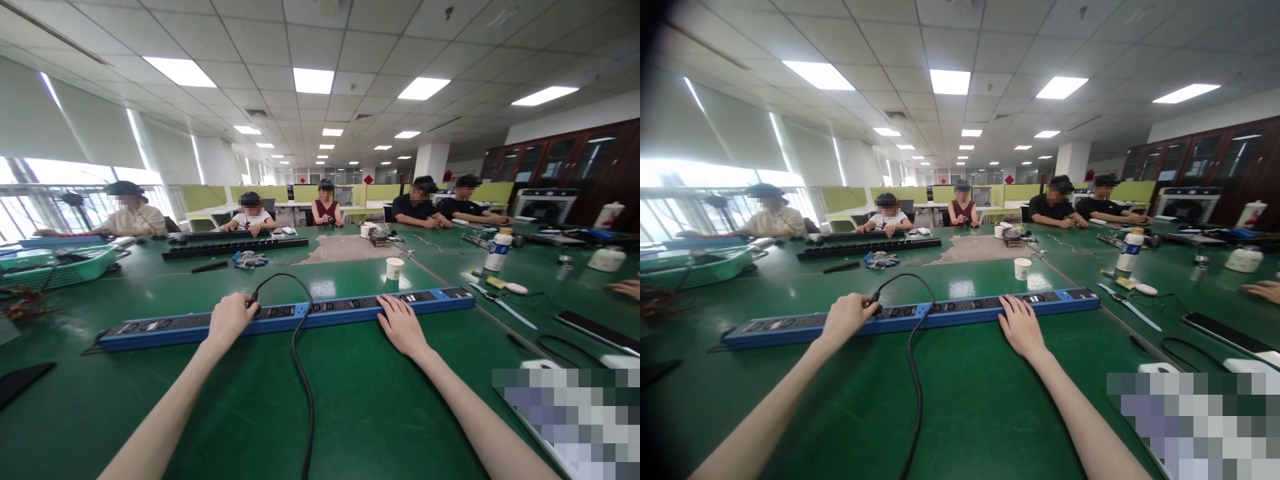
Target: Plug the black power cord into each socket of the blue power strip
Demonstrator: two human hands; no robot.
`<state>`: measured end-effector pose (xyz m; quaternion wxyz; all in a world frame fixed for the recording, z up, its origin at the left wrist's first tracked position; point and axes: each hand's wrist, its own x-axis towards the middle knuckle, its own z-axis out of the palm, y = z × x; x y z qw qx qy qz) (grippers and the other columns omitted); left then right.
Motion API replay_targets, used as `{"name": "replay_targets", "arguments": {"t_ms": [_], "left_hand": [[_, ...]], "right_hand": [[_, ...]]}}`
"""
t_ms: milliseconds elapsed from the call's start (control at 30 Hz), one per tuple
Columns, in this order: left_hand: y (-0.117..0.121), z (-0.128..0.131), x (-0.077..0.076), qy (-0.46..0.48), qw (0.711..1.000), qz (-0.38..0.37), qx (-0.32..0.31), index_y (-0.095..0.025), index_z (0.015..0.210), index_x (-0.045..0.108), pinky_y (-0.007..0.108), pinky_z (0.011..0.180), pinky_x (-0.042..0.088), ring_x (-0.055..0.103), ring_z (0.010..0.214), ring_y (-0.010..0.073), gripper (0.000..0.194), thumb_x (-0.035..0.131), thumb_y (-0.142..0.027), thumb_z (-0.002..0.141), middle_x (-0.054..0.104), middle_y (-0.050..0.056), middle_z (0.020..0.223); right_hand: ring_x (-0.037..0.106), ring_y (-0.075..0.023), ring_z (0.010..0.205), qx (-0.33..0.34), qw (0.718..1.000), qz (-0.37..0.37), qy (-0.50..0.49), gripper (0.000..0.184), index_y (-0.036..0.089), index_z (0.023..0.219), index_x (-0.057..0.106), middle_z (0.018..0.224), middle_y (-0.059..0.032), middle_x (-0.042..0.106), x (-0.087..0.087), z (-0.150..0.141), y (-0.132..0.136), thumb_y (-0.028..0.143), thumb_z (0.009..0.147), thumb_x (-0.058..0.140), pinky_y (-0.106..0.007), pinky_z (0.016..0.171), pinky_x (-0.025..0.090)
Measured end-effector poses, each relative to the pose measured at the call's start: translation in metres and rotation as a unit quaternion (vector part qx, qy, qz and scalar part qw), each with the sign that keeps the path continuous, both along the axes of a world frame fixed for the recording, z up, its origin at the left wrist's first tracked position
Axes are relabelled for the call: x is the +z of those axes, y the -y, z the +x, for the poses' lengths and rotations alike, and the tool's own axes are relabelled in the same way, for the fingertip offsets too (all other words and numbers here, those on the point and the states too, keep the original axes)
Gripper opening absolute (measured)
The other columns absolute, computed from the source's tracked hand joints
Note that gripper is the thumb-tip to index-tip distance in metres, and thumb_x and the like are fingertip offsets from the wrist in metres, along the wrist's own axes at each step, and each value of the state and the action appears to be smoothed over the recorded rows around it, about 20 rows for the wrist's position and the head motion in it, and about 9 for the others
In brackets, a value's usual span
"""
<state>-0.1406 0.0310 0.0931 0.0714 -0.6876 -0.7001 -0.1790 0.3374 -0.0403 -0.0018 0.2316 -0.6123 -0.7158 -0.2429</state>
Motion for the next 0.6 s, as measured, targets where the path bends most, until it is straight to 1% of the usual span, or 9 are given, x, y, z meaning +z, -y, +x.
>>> {"name": "replay_targets", "arguments": {"t_ms": [100, 167, 267, 367, 433, 500, 567, 600], "left_hand": [[-0.002, 0.005, -0.001, -0.004, 1.0, 0.014, -0.003, -0.017, 0.105, 0.083, 0.036, 0.083, 0.052, 0.073, 0.095, 0.0335, 0.044, 0.056, -0.05, 0.092, 0.078, 0.019, 0.095], [-0.003, 0.006, 0.0, 0.007, 1.0, 0.009, 0.008, -0.017, 0.102, 0.082, 0.036, 0.083, 0.052, 0.073, 0.096, 0.0345, 0.045, 0.057, -0.052, 0.089, 0.078, 0.019, 0.094], [-0.005, 0.003, 0.006, 0.031, 0.999, -0.006, 0.025, -0.02, 0.101, 0.081, 0.038, 0.082, 0.053, 0.072, 0.098, 0.0366, 0.044, 0.062, -0.056, 0.083, 0.078, 0.017, 0.098], [-0.009, -0.01, 0.016, 0.058, 0.998, -0.014, 0.013, -0.021, 0.102, 0.077, 0.038, 0.082, 0.053, 0.072, 0.1, 0.036, 0.042, 0.065, -0.054, 0.08, 0.078, 0.014, 0.102], [-0.012, -0.022, 0.022, 0.094, 0.995, -0.019, -0.009, -0.021, 0.11, 0.072, 0.036, 0.081, 0.054, 0.073, 0.095, 0.0315, 0.044, 0.066, -0.051, 0.079, 0.079, 0.011, 0.105], [-0.013, -0.034, 0.025, 0.159, 0.985, -0.041, -0.05, -0.02, 0.125, 0.066, 0.032, 0.077, 0.056, 0.074, 0.085, 0.0255, 0.055, 0.067, -0.049, 0.079, 0.078, 0.009, 0.112], [-0.012, -0.044, 0.026, 0.237, 0.963, -0.082, -0.1, -0.021, 0.137, 0.06, 0.03, 0.072, 0.058, 0.075, 0.081, 0.0221, 0.068, 0.069, -0.051, 0.077, 0.076, 0.008, 0.121], [-0.01, -0.047, 0.026, 0.27, 0.949, -0.105, -0.123, -0.021, 0.138, 0.06, 0.029, 0.07, 0.059, 0.075, 0.084, 0.0221, 0.071, 0.071, -0.052, 0.075, 0.075, 0.009, 0.125]], "right_hand": [[0.045, -0.0245, 0.144, 0.0, 1.0, 0.003, -0.005, 0.052, 0.025, 0.155, 0.049, 0.156, -0.0088, 0.054, -0.004, 0.0, -0.001, 0.038, 0.107, 0.033, -0.046, 0.121, 0.03], [0.045, -0.0246, 0.144, 0.0, 1.0, 0.002, -0.004, 0.052, 0.025, 0.155, 0.049, 0.156, -0.0089, 0.054, -0.004, 0.001, -0.002, 0.038, 0.107, 0.033, -0.046, 0.121, 0.03], [0.045, -0.0243, 0.144, 0.001, 1.0, 0.004, -0.001, 0.052, 0.025, 0.155, 0.049, 0.156, -0.0083, 0.053, -0.003, 0.001, -0.002, 0.037, 0.108, 0.032, -0.046, 0.121, 0.029], [0.045, -0.0243, 0.144, -0.002, 1.0, 0.005, 0.003, 0.052, 0.025, 0.155, 0.049, 0.157, -0.0081, 0.053, -0.002, 0.0, -0.002, 0.036, 0.107, 0.032, -0.045, 0.121, 0.03], [0.045, -0.0248, 0.145, -0.006, 1.0, 0.004, 0.006, 0.052, 0.025, 0.155, 0.049, 0.157, -0.0082, 0.052, -0.002, 0.0, -0.001, 0.036, 0.107, 0.033, -0.045, 0.121, 0.03], [0.044, -0.0251, 0.145, -0.008, 1.0, 0.003, 0.008, 0.052, 0.025, 0.156, 0.048, 0.158, -0.0082, 0.052, -0.002, 0.0, -0.001, 0.036, 0.107, 0.033, -0.045, 0.121, 0.03], [0.045, -0.0252, 0.144, -0.007, 1.0, 0.003, 0.007, 0.052, 0.025, 0.156, 0.049, 0.157, -0.0084, 0.052, -0.001, 0.0, -0.001, 0.035, 0.107, 0.033, -0.045, 0.121, 0.03], [0.045, -0.0252, 0.144, -0.005, 1.0, 0.003, 0.005, 0.052, 0.025, 0.155, 0.049, 0.157, -0.0086, 0.053, -0.001, -0.001, -0.001, 0.035, 0.107, 0.033, -0.045, 0.121, 0.03]]}}
